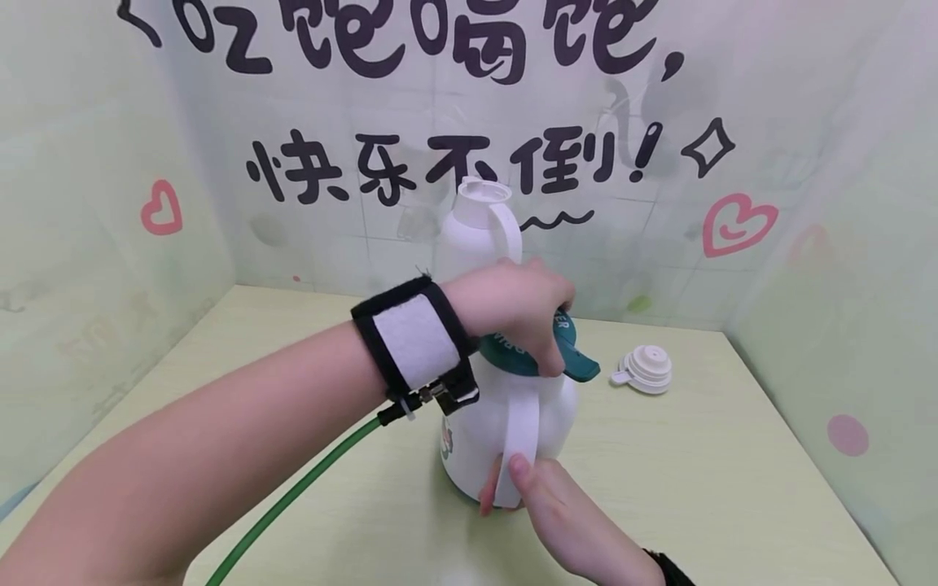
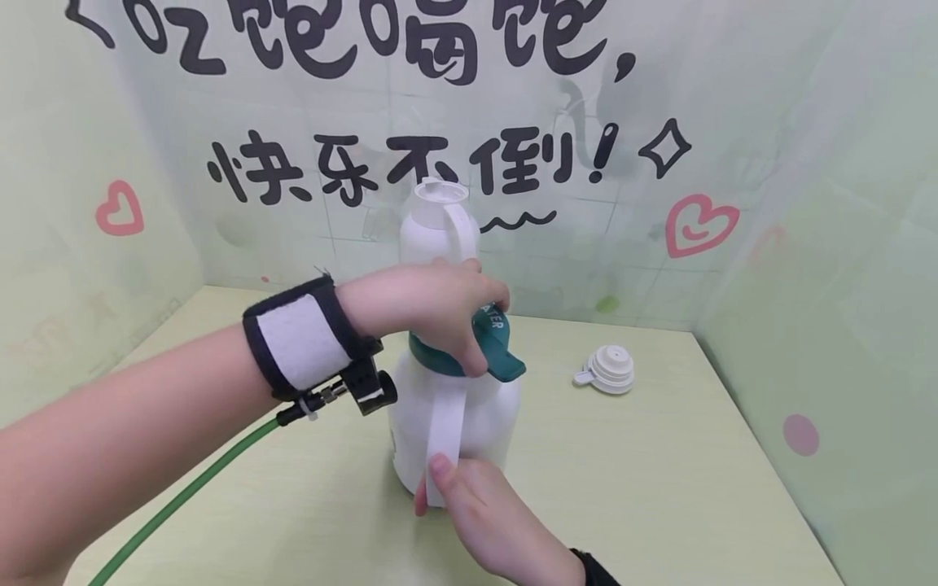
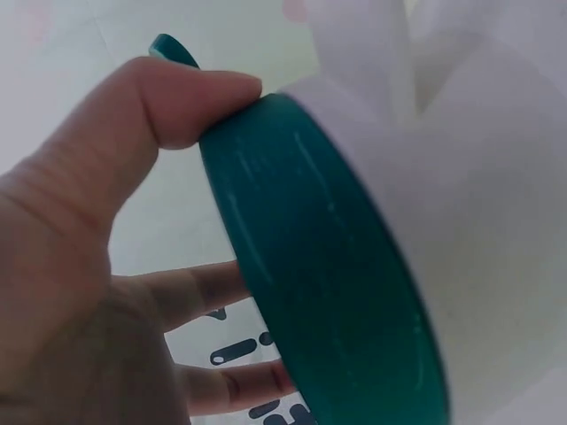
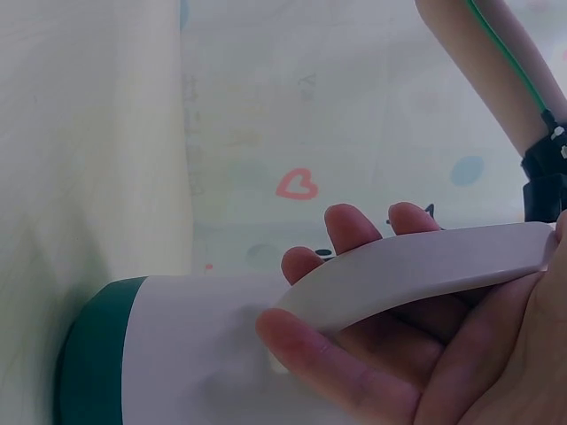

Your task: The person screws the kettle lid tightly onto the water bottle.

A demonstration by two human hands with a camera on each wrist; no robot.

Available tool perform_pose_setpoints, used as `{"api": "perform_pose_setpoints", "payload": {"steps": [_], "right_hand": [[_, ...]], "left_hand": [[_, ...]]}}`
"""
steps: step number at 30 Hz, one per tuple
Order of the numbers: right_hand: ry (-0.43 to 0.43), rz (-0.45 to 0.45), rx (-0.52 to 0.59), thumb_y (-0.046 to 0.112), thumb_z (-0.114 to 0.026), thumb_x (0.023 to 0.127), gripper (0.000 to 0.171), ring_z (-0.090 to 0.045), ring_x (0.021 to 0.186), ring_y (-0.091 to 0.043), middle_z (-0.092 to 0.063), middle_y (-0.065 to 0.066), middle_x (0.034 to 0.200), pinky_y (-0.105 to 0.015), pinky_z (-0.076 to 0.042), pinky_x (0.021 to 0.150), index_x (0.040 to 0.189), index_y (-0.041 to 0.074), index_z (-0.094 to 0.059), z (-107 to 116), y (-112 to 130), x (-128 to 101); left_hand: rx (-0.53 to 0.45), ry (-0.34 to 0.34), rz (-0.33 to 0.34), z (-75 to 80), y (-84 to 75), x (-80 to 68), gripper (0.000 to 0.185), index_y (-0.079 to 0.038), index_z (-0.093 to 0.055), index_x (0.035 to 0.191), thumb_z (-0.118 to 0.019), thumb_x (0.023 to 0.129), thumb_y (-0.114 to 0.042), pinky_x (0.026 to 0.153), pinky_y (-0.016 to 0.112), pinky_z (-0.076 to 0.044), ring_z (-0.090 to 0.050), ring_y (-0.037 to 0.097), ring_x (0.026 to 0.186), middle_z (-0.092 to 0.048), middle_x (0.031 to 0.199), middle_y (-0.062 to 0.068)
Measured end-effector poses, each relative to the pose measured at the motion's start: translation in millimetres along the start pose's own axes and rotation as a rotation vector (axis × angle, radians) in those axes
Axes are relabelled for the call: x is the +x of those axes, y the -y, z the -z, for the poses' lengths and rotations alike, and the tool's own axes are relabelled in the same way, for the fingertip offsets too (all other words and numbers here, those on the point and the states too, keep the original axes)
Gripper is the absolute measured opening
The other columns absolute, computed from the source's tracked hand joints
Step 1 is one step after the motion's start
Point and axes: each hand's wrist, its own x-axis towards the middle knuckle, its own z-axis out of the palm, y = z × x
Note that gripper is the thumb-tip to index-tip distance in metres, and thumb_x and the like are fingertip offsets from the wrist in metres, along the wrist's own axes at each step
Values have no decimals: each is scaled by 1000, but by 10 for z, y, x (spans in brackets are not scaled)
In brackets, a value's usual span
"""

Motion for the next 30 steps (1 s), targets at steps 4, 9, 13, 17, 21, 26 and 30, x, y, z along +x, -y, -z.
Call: {"api": "perform_pose_setpoints", "payload": {"steps": [4, 9, 13, 17, 21, 26, 30], "right_hand": [[7, -22, 4, 27, -11, 108, 59, -52, 97, -13, -60, 8, 96, -30, -40, 83, 90, 17, -66, 1, 10, 2], [4, -20, 3, 28, -12, 108, 59, -52, 95, -12, -61, 8, 95, -30, -41, 82, 90, 17, -66, 0, 6, 4], [0, -8, 12, 26, -13, 108, 57, -52, 95, -12, -60, 8, 95, -30, -41, 82, 90, 16, -66, -4, 2, 3], [4, -10, 21, 27, -12, 108, 58, -52, 96, -13, -60, 7, 97, -30, -41, 82, 91, 17, -66, -4, 6, 5], [4, -18, 27, 27, -12, 108, 57, -52, 95, -13, -60, 7, 97, -30, -41, 81, 90, 17, -66, -3, 8, 4], [0, -16, 25, 27, -13, 108, 57, -52, 94, -13, -61, 7, 96, -30, -41, 81, 90, 17, -66, -2, -5, 3], [3, -13, 26, 27, -13, 108, 57, -52, 95, -14, -61, 7, 96, -30, -42, 81, 90, 17, -67, -2, -10, 7]], "left_hand": [[5, -17, -49, -11, 29, 10, 38, -18, -61, 105, -77, 74, -32, 66, 25, -46, -54, 18, 88, -58, 99, 0], [27, -16, -85, -13, 52, 16, 43, -18, -61, 112, -77, 75, -34, 69, 25, -45, -52, 16, 92, -57, 102, -1], [41, -7, -91, -10, 64, 13, 51, -20, -59, 120, -77, 76, -36, 71, 26, -44, -50, 17, 96, -53, 107, -1], [48, 8, -94, -5, 71, 17, 52, -22, -58, 122, -77, 75, -36, 72, 26, -45, -50, 19, 97, -52, 109, -1], [51, 20, -109, -3, 75, 27, 53, -23, -57, 124, -77, 76, -35, 73, 27, -44, -49, 18, 98, -52, 111, -1], [54, 31, -125, -1, 88, 31, 56, -24, -56, 127, -77, 76, -34, 76, 27, -43, -47, 18, 100, -51, 115, -1], [62, 43, -144, 7, 105, 27, 58, -25, -55, 129, -77, 77, -35, 77, 27, -43, -47, 19, 101, -49, 118, 0]]}}
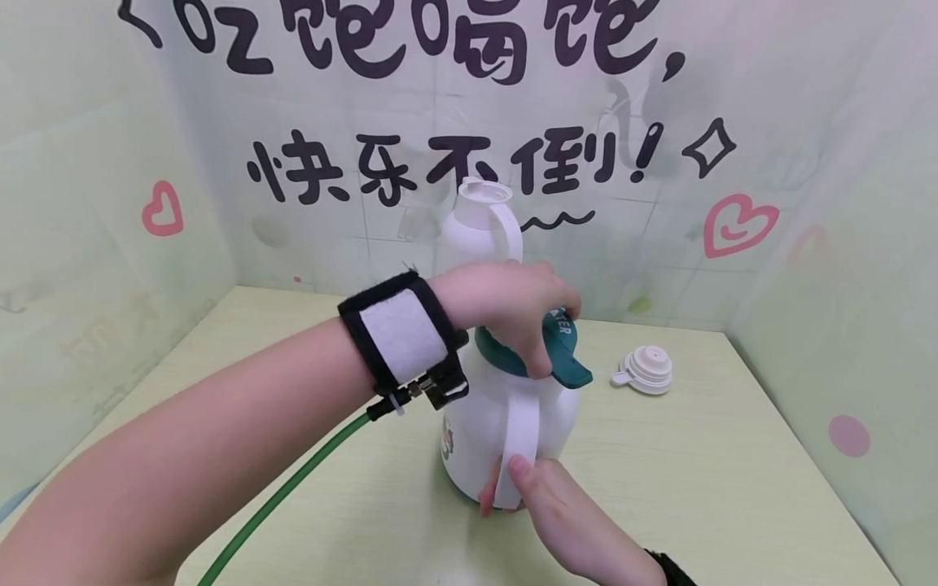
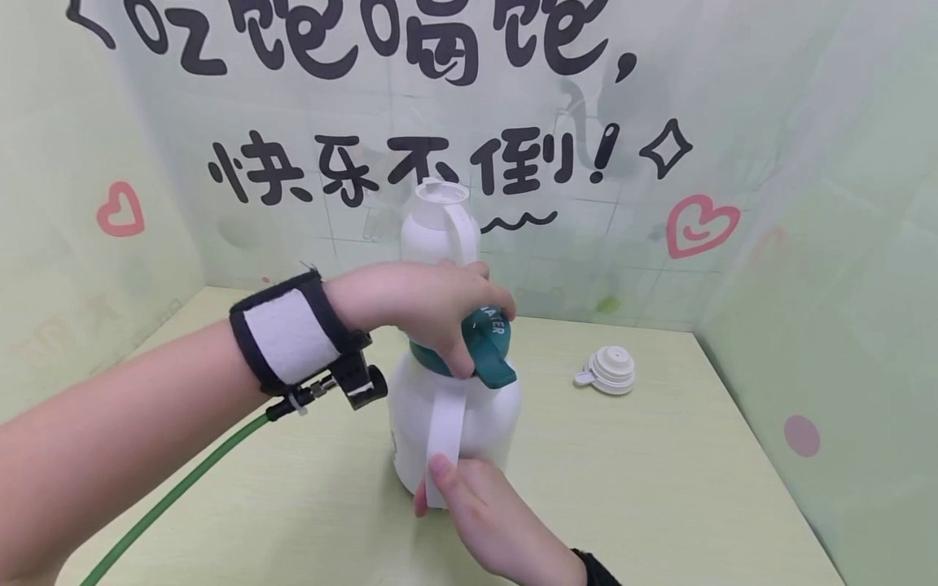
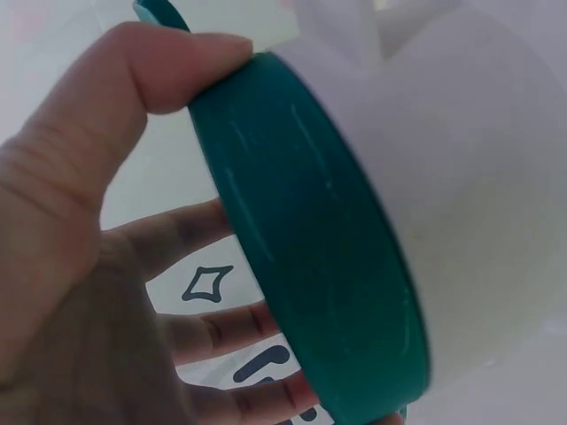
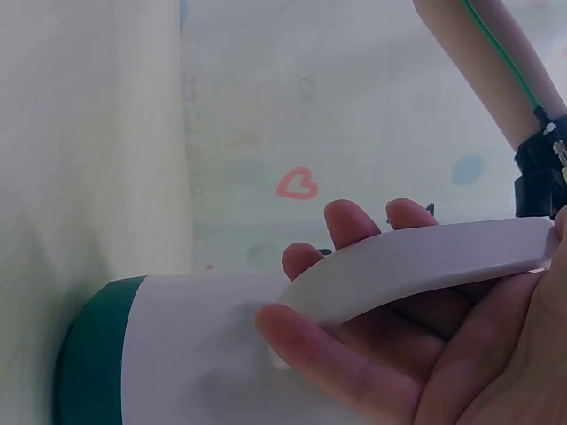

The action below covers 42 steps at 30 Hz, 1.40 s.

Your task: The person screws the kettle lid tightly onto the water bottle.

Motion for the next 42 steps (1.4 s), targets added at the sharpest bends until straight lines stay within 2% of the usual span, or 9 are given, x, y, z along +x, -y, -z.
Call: {"api": "perform_pose_setpoints", "payload": {"steps": [9, 12, 20, 28, 36, 42], "right_hand": [[8, -4, 6, 28, -12, 108, 58, -52, 96, -13, -61, 7, 97, -30, -42, 81, 91, 17, -67, 0, 12, -2], [13, -6, 12, 28, -12, 108, 58, -52, 96, -13, -61, 7, 97, -30, -42, 81, 92, 16, -67, -1, 8, -1], [16, -9, 28, 28, -12, 108, 59, -52, 98, -14, -61, 5, 99, -31, -43, 82, 92, 14, -67, 2, 4, 5], [21, -14, 40, 31, -11, 107, 60, -52, 100, -13, -64, 4, 97, -31, -43, 82, 91, 14, -67, 12, 1, 15], [-13, 4, 6, 30, -12, 107, 61, -54, 93, -12, -64, 8, 92, -30, -42, 82, 87, 16, -67, 0, -10, 10], [-30, 65, -4, 28, -13, 108, 59, -55, 90, -13, -64, 8, 91, -30, -43, 80, 86, 16, -67, -11, -7, 13]], "left_hand": [[-25, 34, -56, 25, 38, -8, 59, -22, -55, 130, -77, 76, -31, 78, 27, -44, -51, 19, 98, -47, 120, 1], [-19, 48, -54, 32, 40, -4, 59, -23, -54, 130, -77, 76, -31, 77, 27, -45, -52, 19, 97, -46, 119, 1], [-18, 67, -11, 26, 38, 1, 60, -27, -51, 133, -75, 78, -35, 79, 29, -44, -51, 22, 98, -43, 119, 2], [-52, 45, 31, -37, 22, -19, 68, -31, -47, 137, -76, 76, -41, 79, 29, -43, -44, 22, 103, -42, 119, 2], [-23, 35, 91, -66, -96, -30, 82, -30, -44, 139, -72, 70, -65, 74, 32, -44, -41, 24, 104, -40, 121, 4], [-86, 30, 161, -61, -162, -39, 86, -22, -46, 137, -64, 70, -74, 79, 32, -43, -44, 20, 104, -43, 122, 4]]}}
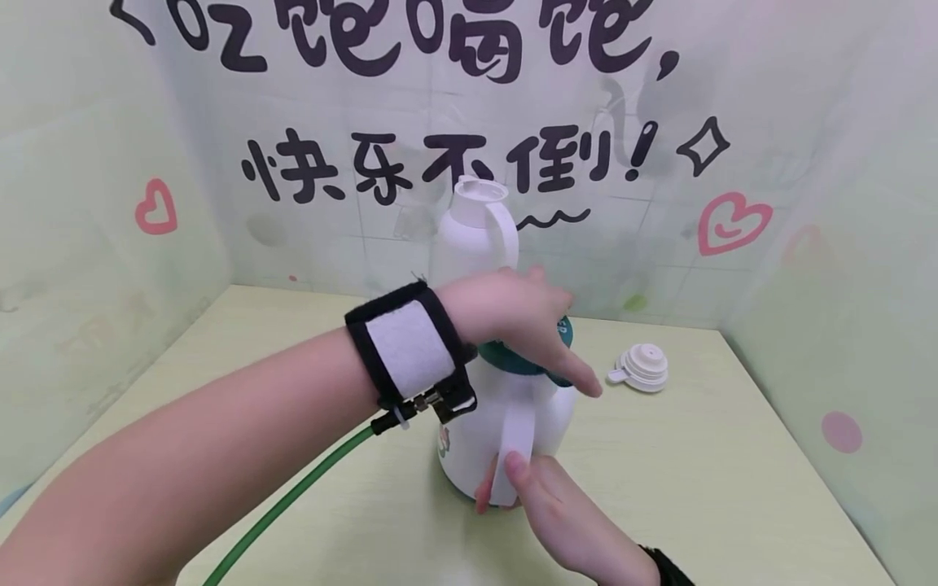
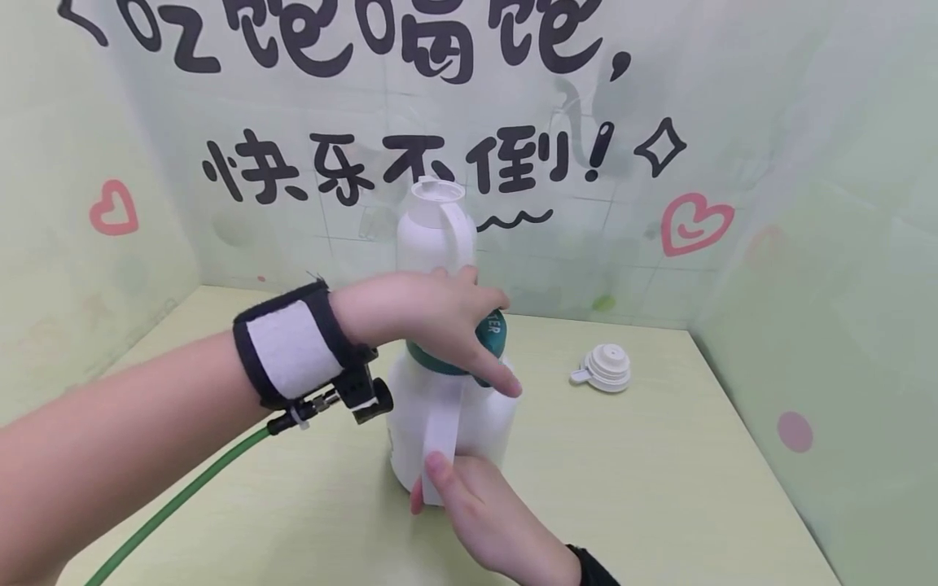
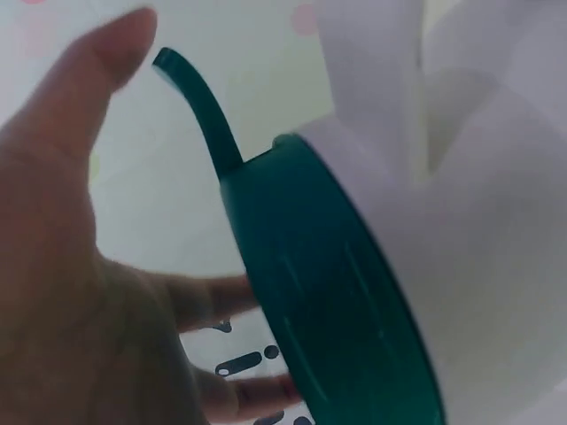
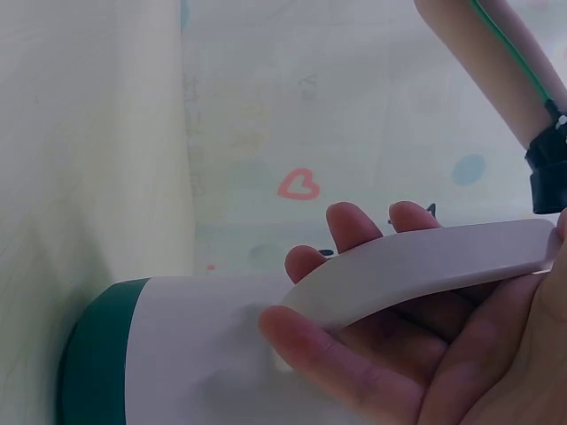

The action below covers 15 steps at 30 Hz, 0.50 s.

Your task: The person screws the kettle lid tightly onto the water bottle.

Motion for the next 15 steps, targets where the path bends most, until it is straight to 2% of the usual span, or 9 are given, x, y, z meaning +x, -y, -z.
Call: {"api": "perform_pose_setpoints", "payload": {"steps": [4, 9, 15], "right_hand": [[-3, 15, -4, 28, -13, 108, 60, -55, 89, -13, -64, 8, 90, -30, -43, 79, 86, 16, -67, -5, -4, 2], [-5, 18, -6, 26, -13, 108, 59, -55, 86, -15, -64, 8, 88, -30, -43, 79, 86, 14, -67, -6, -9, -4], [-9, 20, -3, 26, -13, 108, 59, -55, 84, -16, -63, 9, 88, -30, -43, 78, 86, 14, -67, -6, -18, -16]], "left_hand": [[-42, -26, 45, -6, -32, -13, 81, -18, -52, 127, -62, 71, -76, 78, 30, -43, -46, 17, 100, -48, 113, 3], [-49, -47, 104, -37, -83, -7, 67, -18, -55, 114, -64, 73, -70, 71, 30, -43, -45, 23, 96, -49, 104, 5], [-34, -57, 141, -64, -123, 10, 62, -17, -54, 114, -64, 74, -65, 70, 31, -41, -42, 28, 96, -47, 103, 7]]}}
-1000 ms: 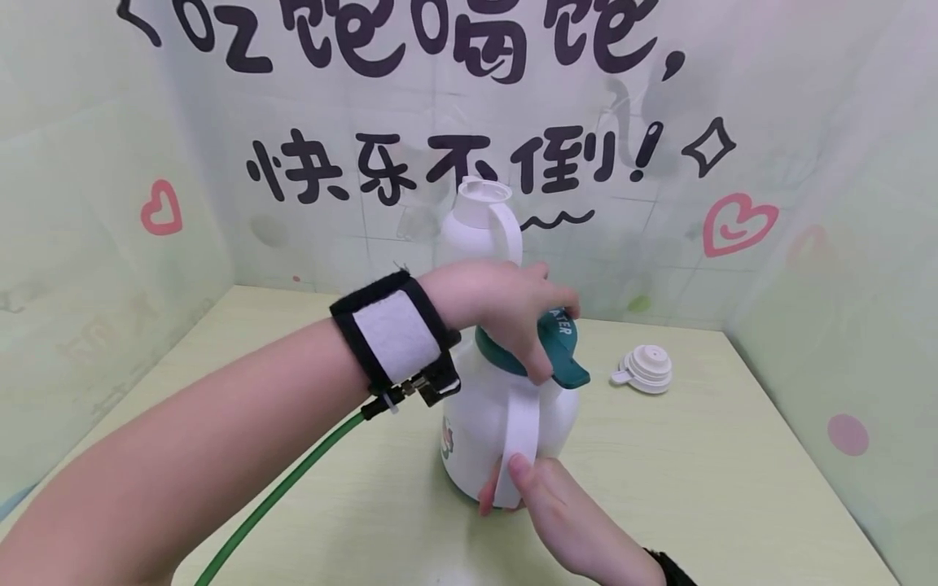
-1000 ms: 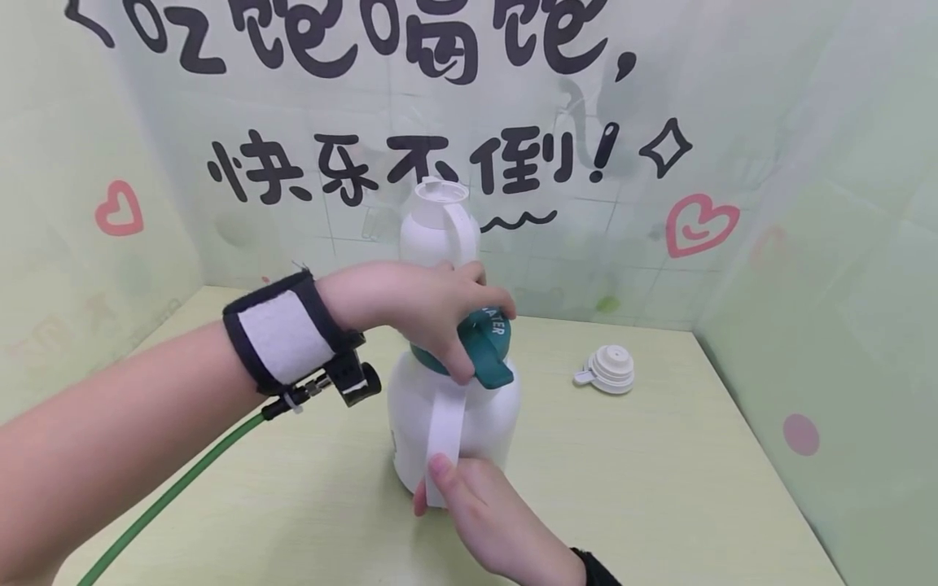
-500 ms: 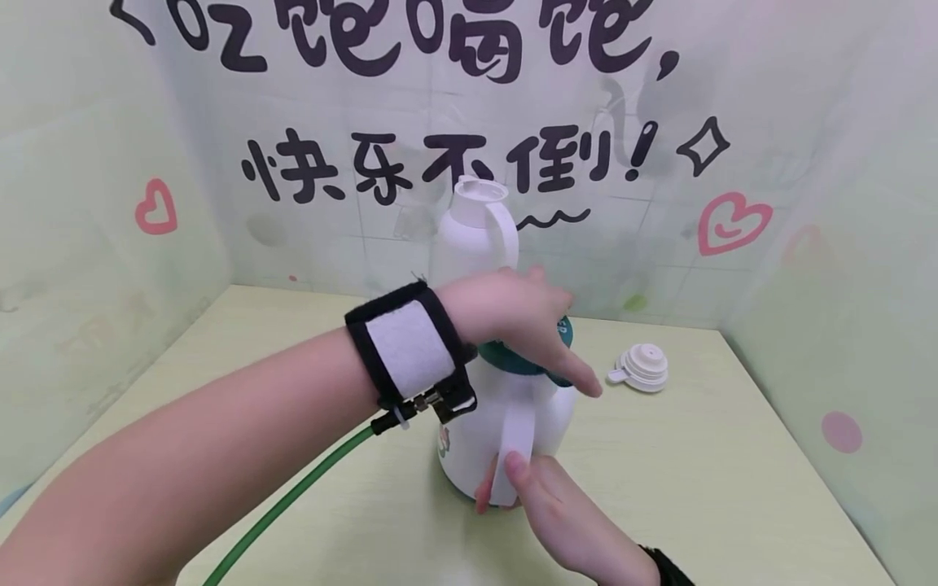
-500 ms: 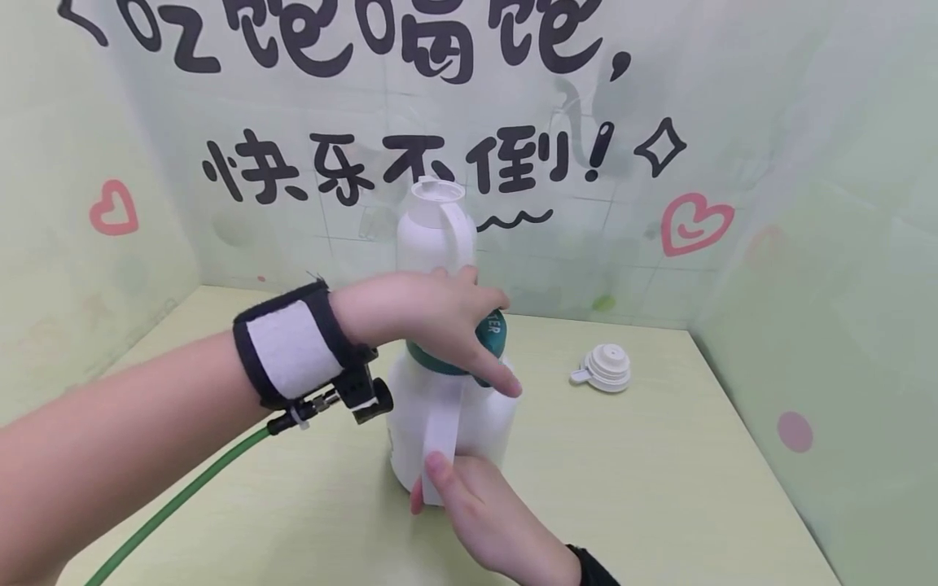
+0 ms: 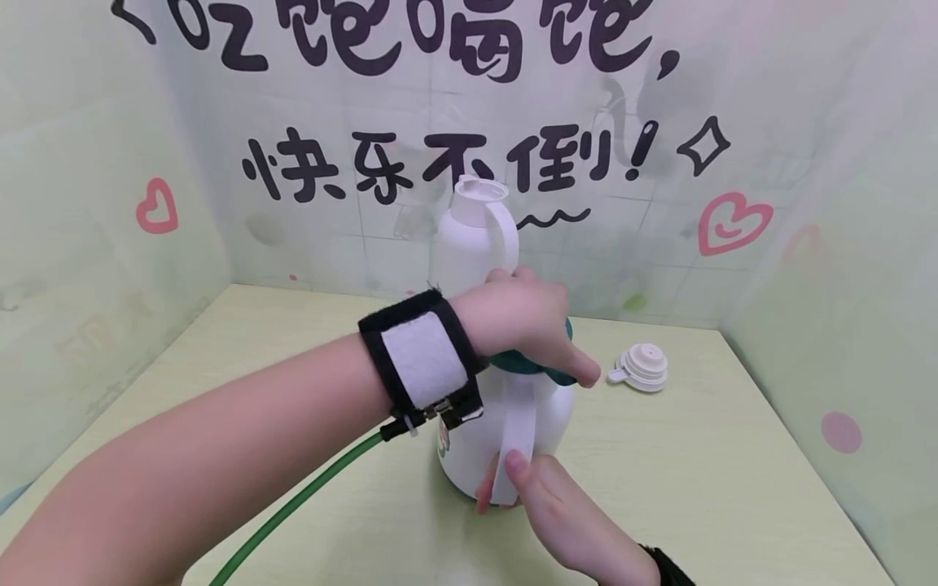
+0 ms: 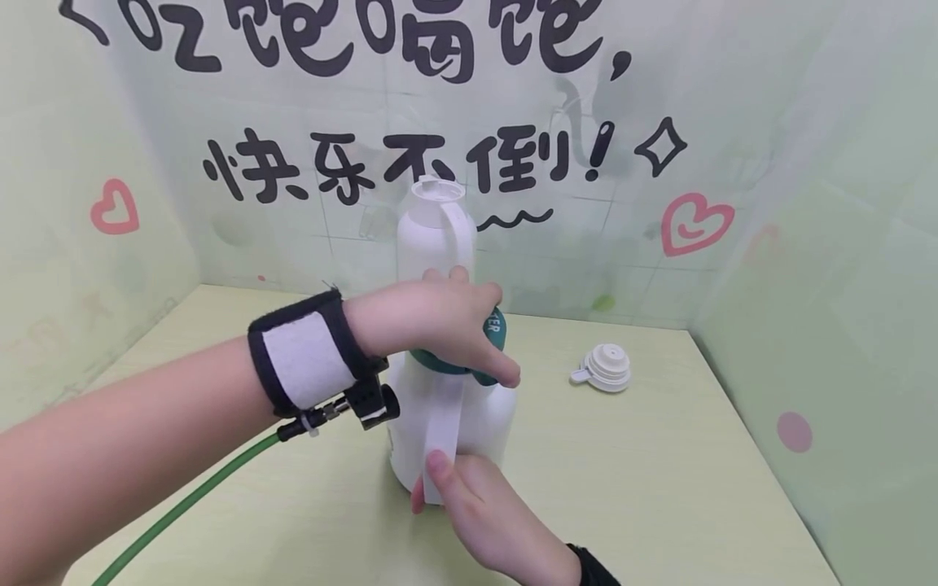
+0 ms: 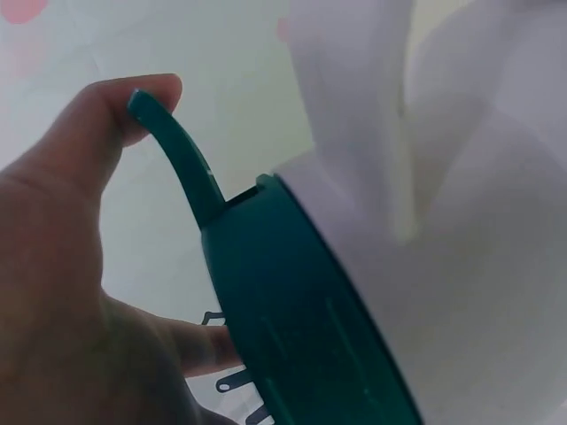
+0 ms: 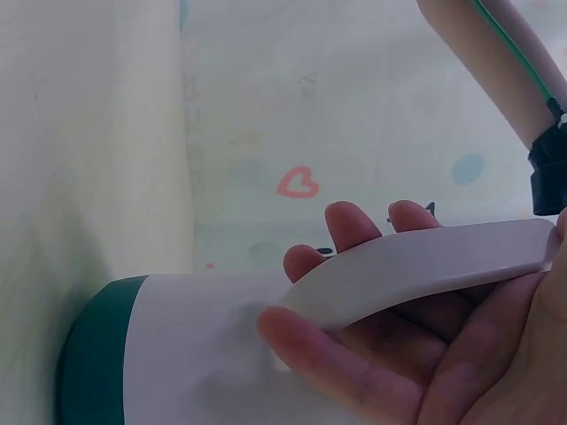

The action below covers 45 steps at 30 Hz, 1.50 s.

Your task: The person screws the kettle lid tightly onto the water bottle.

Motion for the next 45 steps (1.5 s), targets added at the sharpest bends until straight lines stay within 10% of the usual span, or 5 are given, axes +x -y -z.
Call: {"api": "perform_pose_setpoints", "payload": {"steps": [45], "right_hand": [[49, -29, 0, 33, -11, 107, 59, -53, 93, -14, -62, 8, 95, -30, -41, 80, 89, 18, -65, 23, 52, 9]], "left_hand": [[40, 0, -218, 33, 147, 12, 63, -19, -53, 121, -72, 74, -56, 69, 30, -44, -43, 23, 98, -50, 105, 3]]}}
